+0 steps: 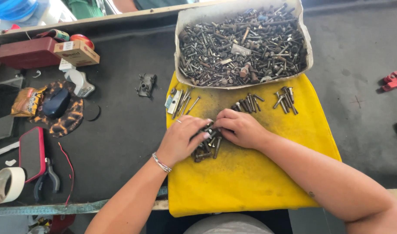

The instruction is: The person sorts small metal parts from a large container onto a yellow cloth on a workbench. They pick up individual pieces, inspect them, and place them into small piles by type or size. Another person is visible in the background holding an apple.

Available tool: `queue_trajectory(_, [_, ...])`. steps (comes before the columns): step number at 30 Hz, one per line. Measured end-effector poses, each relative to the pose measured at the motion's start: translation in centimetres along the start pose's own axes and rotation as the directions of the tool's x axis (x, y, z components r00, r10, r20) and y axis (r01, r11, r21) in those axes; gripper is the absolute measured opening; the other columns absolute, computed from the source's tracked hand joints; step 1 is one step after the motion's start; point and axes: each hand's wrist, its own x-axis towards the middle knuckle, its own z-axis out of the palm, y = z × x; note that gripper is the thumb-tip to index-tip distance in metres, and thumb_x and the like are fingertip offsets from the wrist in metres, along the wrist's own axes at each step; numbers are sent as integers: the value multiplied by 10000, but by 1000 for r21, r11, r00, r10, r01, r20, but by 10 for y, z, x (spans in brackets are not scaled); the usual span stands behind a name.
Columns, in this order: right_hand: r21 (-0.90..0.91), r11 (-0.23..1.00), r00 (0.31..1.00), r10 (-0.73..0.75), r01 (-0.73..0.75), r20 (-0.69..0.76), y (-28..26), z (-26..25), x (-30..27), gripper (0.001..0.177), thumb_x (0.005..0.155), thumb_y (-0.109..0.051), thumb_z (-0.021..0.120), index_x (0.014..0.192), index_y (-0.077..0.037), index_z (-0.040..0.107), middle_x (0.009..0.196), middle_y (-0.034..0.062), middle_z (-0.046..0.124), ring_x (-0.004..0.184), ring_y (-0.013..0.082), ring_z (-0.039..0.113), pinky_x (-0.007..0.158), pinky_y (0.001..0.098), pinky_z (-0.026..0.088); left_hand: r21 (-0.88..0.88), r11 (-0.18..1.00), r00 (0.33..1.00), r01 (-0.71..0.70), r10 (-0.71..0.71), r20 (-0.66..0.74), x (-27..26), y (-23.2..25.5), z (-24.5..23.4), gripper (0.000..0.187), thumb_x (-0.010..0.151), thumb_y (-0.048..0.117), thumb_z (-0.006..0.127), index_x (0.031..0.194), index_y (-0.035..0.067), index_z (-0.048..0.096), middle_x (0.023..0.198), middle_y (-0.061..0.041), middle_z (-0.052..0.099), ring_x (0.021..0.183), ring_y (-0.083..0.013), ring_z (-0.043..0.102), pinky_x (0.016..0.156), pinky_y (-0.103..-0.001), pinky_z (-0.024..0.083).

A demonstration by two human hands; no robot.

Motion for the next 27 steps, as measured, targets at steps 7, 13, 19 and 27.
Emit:
queue_trajectory(7, [7,1000,1000,15,-15,-4,-3,-1,1,125,869,-149,693,988,-180,717,1038,-8,688,865,303,720,692,423,589,-53,999,1000,-9,10,16,-5,-6,7,244,1030,303,617,1118,112,741,1104,-62,741,1109,-307,669,950,-423,544])
queue_trajectory(13, [2,1000,1000,2,-2,-4,-3,-1,2,130,877,-143,686,994,-186,724,1023,-8,682,852,307,718,689,422,589,-52,999,1000,5,-3,28,-8,-7,9,242,1021,332,635,1104,134,747,1120,-32,740,1161,-268,642,1008,-400,516])
queue_trajectory(19, [20,1000,1000,11,-11,-16,-4,-2,3,111,892,-167,700,999,-179,729,1020,3,687,849,308,721,683,423,592,-135,991,999,8,-3,35,-8,-7,4,267,1029,343,621,1134,133,749,1143,-40,744,1175,-279,639,1034,-404,506])
queue_trajectory(27, [55,998,1000,21,-20,-20,-4,-3,4,110,914,-176,690,1009,-187,744,1012,-2,690,855,292,729,688,399,596,-140,989,999,-35,36,2,-2,0,-8,255,1017,279,647,1175,96,727,1149,-88,739,1146,-334,663,1031,-458,517])
